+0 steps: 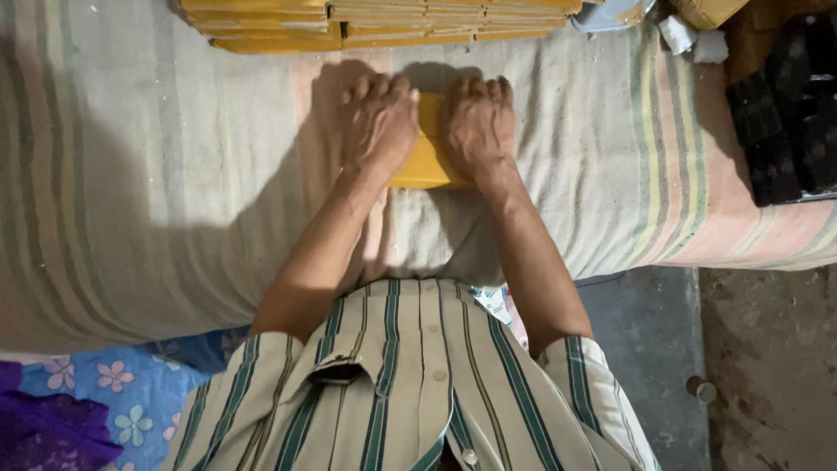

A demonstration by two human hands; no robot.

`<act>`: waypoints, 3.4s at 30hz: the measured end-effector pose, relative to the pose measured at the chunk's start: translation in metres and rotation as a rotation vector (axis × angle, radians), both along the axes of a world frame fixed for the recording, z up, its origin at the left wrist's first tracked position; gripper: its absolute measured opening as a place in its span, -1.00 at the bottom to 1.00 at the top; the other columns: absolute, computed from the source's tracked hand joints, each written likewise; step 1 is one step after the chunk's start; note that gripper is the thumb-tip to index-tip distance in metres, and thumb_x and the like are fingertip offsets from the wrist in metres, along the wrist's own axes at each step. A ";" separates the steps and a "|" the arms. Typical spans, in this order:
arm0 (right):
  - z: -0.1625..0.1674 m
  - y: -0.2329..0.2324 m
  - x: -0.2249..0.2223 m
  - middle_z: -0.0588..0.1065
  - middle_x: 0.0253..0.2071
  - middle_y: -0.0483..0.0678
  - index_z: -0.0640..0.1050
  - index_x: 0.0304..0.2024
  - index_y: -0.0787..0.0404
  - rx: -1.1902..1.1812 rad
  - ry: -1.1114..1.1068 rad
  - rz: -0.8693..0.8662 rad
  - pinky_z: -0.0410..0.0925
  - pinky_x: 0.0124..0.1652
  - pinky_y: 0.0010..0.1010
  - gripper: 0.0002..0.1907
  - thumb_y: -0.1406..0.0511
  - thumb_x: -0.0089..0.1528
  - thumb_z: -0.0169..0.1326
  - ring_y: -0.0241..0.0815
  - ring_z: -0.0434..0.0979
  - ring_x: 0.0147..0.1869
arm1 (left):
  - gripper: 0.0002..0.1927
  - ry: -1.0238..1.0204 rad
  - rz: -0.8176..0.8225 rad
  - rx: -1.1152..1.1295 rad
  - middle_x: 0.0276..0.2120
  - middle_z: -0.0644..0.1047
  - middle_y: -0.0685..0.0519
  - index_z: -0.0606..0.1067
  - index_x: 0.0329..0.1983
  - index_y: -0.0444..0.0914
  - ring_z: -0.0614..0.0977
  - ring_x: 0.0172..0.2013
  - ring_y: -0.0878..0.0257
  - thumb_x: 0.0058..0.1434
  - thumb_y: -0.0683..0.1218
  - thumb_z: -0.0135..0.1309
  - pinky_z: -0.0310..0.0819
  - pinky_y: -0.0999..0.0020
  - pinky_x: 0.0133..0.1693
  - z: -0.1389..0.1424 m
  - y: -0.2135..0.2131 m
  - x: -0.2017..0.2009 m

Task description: The person folds yellow cardboard boxes, pressing the sides and flaps to shape each box, then places finished boxes onto a growing stack of folded boxes beside them.

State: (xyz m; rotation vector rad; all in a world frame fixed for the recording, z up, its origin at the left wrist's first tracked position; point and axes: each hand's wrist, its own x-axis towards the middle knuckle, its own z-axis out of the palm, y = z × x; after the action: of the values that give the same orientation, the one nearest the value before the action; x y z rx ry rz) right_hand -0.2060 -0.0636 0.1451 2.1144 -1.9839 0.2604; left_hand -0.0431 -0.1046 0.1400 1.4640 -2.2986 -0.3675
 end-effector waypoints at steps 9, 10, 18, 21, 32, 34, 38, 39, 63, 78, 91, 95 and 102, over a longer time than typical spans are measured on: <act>-0.025 -0.037 -0.009 0.61 -0.23 0.19 0.58 -0.13 0.22 0.000 -0.323 0.200 0.44 -0.18 -0.01 -0.75 0.21 0.33 -0.01 0.23 0.60 -0.18 | -0.71 0.124 -0.170 0.180 -0.14 0.58 -0.27 0.51 -0.09 -0.32 0.61 -0.11 -0.11 0.46 -0.07 -0.20 0.45 -0.03 0.02 -0.032 -0.046 -0.018; -0.027 -0.036 -0.009 0.60 -0.27 0.18 0.59 -0.19 0.21 -0.003 -0.272 0.173 0.44 -0.20 -0.02 -0.74 0.18 0.34 0.00 0.22 0.59 -0.21 | -0.67 0.173 -0.189 0.248 -0.15 0.57 -0.28 0.49 -0.05 -0.34 0.62 -0.11 -0.09 0.49 -0.05 -0.24 0.47 0.01 0.04 -0.031 -0.044 -0.018; -0.011 -0.024 0.004 0.60 -0.36 0.13 0.63 -0.41 0.15 -0.047 -0.061 -0.152 0.38 -0.15 -0.02 -0.63 0.09 0.30 -0.04 0.13 0.60 -0.21 | -0.59 0.081 0.082 0.005 0.03 0.52 -0.27 0.55 -0.04 -0.32 0.55 0.02 -0.15 0.46 0.10 -0.10 0.44 -0.13 0.10 -0.005 -0.019 0.004; 0.004 -0.011 0.014 0.57 -0.15 0.25 0.60 -0.19 0.28 -0.041 -0.061 -0.180 0.30 0.02 0.14 -0.59 0.10 0.42 -0.10 0.27 0.52 -0.01 | -0.53 0.161 0.086 0.100 0.23 0.33 -0.32 0.41 0.24 -0.31 0.40 0.18 -0.24 0.40 0.05 -0.13 0.40 -0.15 0.11 0.006 0.004 0.007; 0.030 0.082 0.037 0.12 0.53 0.28 0.28 0.49 0.13 -0.011 -0.205 -0.108 -0.13 0.41 0.34 -0.36 0.05 0.42 -0.13 0.39 -0.10 0.60 | -0.43 0.097 -0.032 -0.231 0.52 0.10 -0.12 0.31 0.48 -0.22 0.09 0.47 -0.31 0.46 0.07 -0.06 0.01 -0.18 0.45 0.001 0.083 0.035; 0.028 0.085 0.039 0.11 0.53 0.25 0.28 0.49 0.14 -0.016 -0.165 -0.141 -0.15 0.41 0.34 -0.38 0.07 0.42 -0.13 0.38 -0.10 0.60 | -0.45 0.181 -0.012 -0.157 0.55 0.15 -0.09 0.33 0.51 -0.23 0.12 0.48 -0.30 0.52 0.04 -0.10 0.07 -0.14 0.46 0.003 0.090 0.037; 0.020 0.075 0.053 0.18 0.53 0.12 0.31 0.45 0.21 -0.071 -0.151 -0.147 -0.14 0.50 0.22 -0.41 0.09 0.43 -0.18 0.25 -0.01 0.63 | -0.47 0.011 0.055 -0.309 0.43 0.32 -0.07 0.41 0.41 -0.25 0.19 0.44 -0.22 0.50 0.11 -0.13 0.12 -0.14 0.37 0.003 0.090 0.023; 0.018 0.075 0.054 0.19 0.54 0.08 0.31 0.45 0.23 -0.079 -0.198 -0.131 -0.12 0.55 0.15 -0.42 0.10 0.45 -0.19 0.19 0.02 0.65 | -0.48 0.031 0.053 -0.322 0.41 0.35 -0.07 0.43 0.40 -0.27 0.19 0.45 -0.22 0.52 0.11 -0.15 0.13 -0.12 0.38 0.001 0.089 0.021; 0.026 0.054 -0.008 -0.07 0.59 0.32 0.06 0.56 0.16 0.219 -0.207 -0.218 -0.37 0.50 0.20 -0.27 -0.07 0.46 -0.38 0.36 -0.31 0.66 | -0.28 -0.075 0.079 0.168 0.57 -0.22 -0.18 -0.10 0.62 -0.22 -0.27 0.53 -0.21 0.52 0.20 -0.36 -0.47 -0.30 0.44 -0.001 0.038 0.043; 0.013 0.020 -0.009 -0.08 0.57 0.36 0.06 0.56 0.15 0.200 -0.182 -0.285 -0.48 0.42 0.31 -0.26 -0.08 0.45 -0.46 0.41 -0.40 0.62 | -0.34 -0.167 0.154 0.168 0.54 -0.14 -0.25 0.16 0.55 -0.15 -0.24 0.51 -0.24 0.49 0.23 -0.40 -0.46 -0.41 0.39 0.005 -0.001 0.034; 0.004 -0.001 0.007 -0.13 0.57 0.32 0.02 0.55 0.15 0.249 -0.129 -0.292 -0.49 0.40 0.31 -0.24 -0.10 0.43 -0.47 0.40 -0.42 0.62 | -0.29 -0.208 0.082 0.245 0.55 -0.21 -0.19 -0.04 0.59 -0.16 -0.31 0.50 -0.11 0.47 0.24 -0.52 -0.62 -0.38 0.37 0.024 0.009 0.011; 0.011 0.019 -0.018 -0.16 0.59 0.32 -0.01 0.59 0.11 0.239 -0.154 -0.408 -0.49 0.43 0.30 -0.26 -0.07 0.45 -0.50 0.41 -0.44 0.64 | -0.32 -0.198 0.228 0.240 0.55 -0.21 -0.12 -0.04 0.57 -0.07 -0.32 0.51 -0.09 0.44 0.25 -0.51 -0.55 -0.26 0.40 0.021 0.006 0.037; -0.007 0.001 0.028 -0.15 0.57 0.33 0.01 0.56 0.15 0.183 -0.070 -0.196 -0.51 0.42 0.31 -0.28 -0.04 0.45 -0.52 0.43 -0.45 0.60 | -0.27 -0.218 0.135 0.134 0.56 -0.20 -0.18 -0.03 0.62 -0.15 -0.29 0.52 -0.11 0.49 0.27 -0.44 -0.52 -0.33 0.42 0.014 0.016 0.003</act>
State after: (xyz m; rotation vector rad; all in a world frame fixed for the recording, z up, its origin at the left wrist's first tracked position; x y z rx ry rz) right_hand -0.1779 -0.0624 0.1384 2.0183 -2.3171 0.1228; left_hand -0.0405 -0.0889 0.1544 1.7951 -2.3621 -0.3425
